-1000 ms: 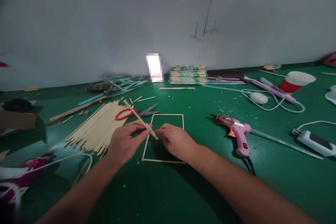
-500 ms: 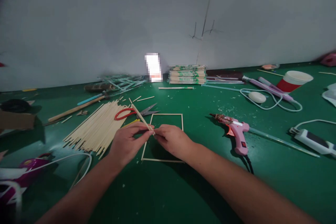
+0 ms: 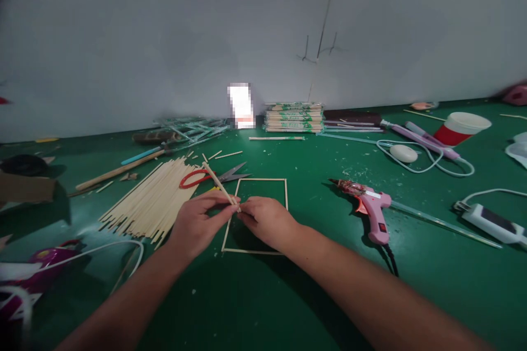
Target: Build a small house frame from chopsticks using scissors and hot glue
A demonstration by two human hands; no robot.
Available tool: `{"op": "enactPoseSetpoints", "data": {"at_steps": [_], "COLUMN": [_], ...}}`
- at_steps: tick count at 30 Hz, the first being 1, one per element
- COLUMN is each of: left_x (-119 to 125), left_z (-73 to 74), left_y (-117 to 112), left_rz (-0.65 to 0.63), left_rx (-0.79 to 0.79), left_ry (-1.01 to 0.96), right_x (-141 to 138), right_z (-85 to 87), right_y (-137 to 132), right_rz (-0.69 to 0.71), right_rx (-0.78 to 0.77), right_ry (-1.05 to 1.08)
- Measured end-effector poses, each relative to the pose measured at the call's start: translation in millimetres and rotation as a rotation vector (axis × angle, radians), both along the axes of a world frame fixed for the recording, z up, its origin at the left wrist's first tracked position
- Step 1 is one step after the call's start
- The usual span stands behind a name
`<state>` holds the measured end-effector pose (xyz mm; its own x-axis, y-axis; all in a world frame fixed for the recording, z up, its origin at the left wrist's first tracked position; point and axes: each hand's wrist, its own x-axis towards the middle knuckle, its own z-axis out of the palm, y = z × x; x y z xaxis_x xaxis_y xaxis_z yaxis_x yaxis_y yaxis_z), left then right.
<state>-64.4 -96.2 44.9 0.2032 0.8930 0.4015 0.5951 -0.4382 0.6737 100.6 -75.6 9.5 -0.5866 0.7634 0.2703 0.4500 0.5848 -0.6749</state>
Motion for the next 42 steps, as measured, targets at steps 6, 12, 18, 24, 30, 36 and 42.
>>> {"op": "enactPoseSetpoints", "data": {"at_steps": [6, 12, 18, 24, 30, 36, 42], "left_x": [-16, -71, -76, -65, -55, -60, -68], "left_z": [13.5, 8.6, -11.1, -0.8, 28.3, 63.0, 59.0], "left_y": [7, 35, 58, 58, 34, -23, -79], "left_rz": [-0.089, 0.108, 0.145, 0.207, 0.361, 0.505, 0.608], "left_rx": [-0.178, -0.102, -0.193, -0.226, -0.236, -0.353, -0.396], "left_ry": [0.051, 0.528, 0.759, 0.844, 0.800, 0.606, 0.535], "right_x": [1, 0, -1, -1, -1, -1, -2], "right_z": [0.8, 2.8, -0.7, -0.8, 1.7, 0.4, -3.3], "right_y": [-1, -2, -3, -2, -4, -4, -5], "right_rz": [0.006, 0.010, -0.008, -0.006, -0.002, -0.024, -0.030], "right_rx": [0.024, 0.009, 0.003, 0.016, 0.033, 0.060, 0.088], "right_ry": [-0.012, -0.015, -0.007, -0.009, -0.018, -0.036, -0.019]}}
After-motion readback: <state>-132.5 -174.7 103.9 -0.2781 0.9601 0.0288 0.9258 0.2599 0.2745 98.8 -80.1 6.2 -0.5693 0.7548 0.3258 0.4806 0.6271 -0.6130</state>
